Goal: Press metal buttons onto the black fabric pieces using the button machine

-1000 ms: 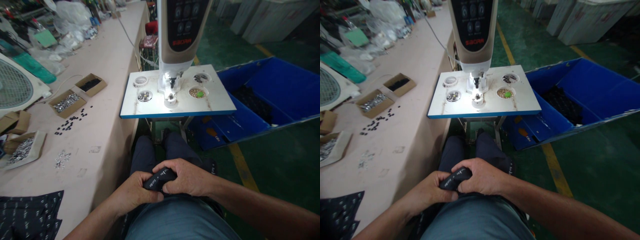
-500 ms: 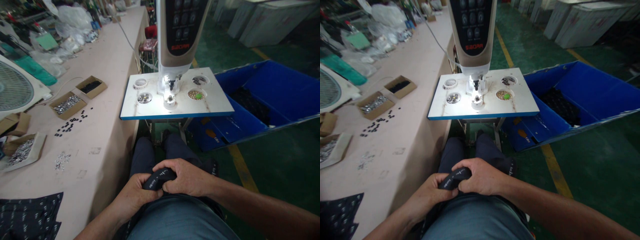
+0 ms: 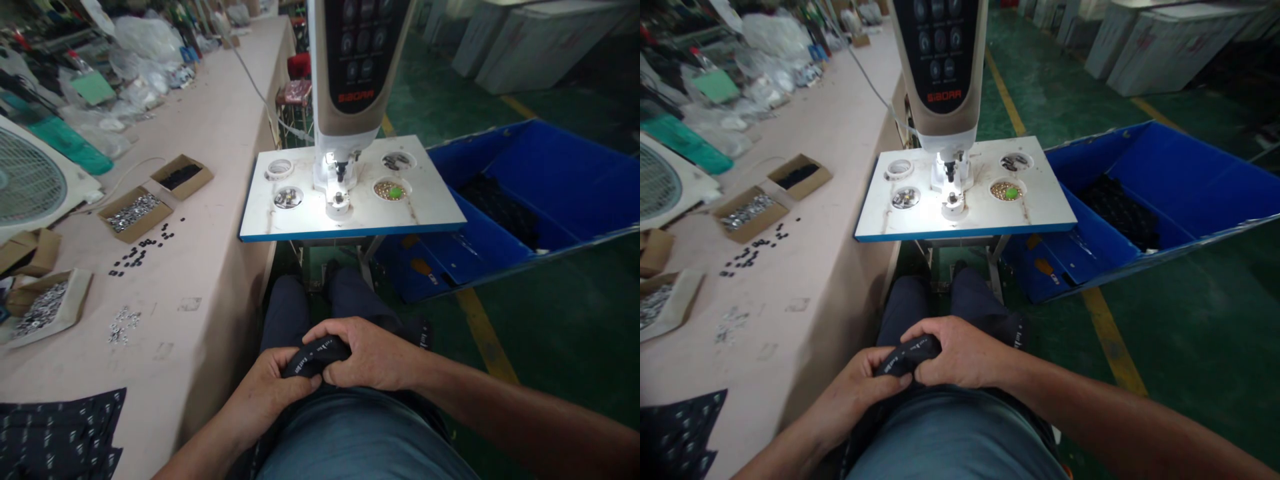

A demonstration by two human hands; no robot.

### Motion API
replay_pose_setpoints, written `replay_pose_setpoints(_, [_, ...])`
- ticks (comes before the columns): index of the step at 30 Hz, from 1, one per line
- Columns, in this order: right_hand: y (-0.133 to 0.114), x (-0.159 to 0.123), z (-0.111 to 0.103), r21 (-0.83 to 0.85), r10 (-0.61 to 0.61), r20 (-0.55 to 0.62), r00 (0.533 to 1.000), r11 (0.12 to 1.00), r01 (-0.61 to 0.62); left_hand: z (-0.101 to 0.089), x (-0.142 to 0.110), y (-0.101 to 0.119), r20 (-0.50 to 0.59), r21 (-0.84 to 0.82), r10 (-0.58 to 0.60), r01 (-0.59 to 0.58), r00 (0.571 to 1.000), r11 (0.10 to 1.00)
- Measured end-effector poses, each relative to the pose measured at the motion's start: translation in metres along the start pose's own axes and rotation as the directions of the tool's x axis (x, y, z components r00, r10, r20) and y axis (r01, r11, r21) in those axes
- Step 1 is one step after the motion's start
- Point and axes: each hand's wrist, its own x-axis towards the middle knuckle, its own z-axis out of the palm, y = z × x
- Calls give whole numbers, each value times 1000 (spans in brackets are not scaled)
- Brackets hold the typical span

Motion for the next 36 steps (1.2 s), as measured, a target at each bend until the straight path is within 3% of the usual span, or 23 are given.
replay_pose_setpoints(4, [3, 2, -3, 98, 30, 41, 999, 995, -34, 2, 2, -1, 27, -77, -38, 41, 999, 996])
replay_pose_setpoints(12, [-2, 6, -9, 81, 2, 73, 997, 997, -8, -2, 5, -1, 114, 79, -19, 10, 993, 997])
replay_pose_setpoints(19, [-9, 7, -11, -13, -37, 49, 998, 999, 38, 3, 5, -2, -6, -45, 18, -18, 1000, 999])
replay_pose_setpoints(22, [-11, 7, -15, -38, -57, 103, 993, 997, 61, 2, 5, -3, 30, -72, 16, -14, 999, 997])
replay_pose_setpoints(25, [-9, 11, -20, 111, -61, 217, 974, 993, 38, -1, 5, -1, 91, -104, 21, -11, 996, 994])
replay_pose_setpoints(28, [-2, 20, -23, 367, -74, 295, 953, 929, -41, -4, 8, 1, 71, -174, 81, -68, 994, 982])
replay_pose_setpoints(32, [8, 29, -19, 464, -47, 229, 972, 883, -67, -3, 15, -1, 60, -330, 131, -105, 990, 938])
replay_pose_setpoints(36, [5, 34, -13, 306, -26, 63, 998, 952, 5, 1, 23, -3, -38, -449, 178, -176, 983, 876])
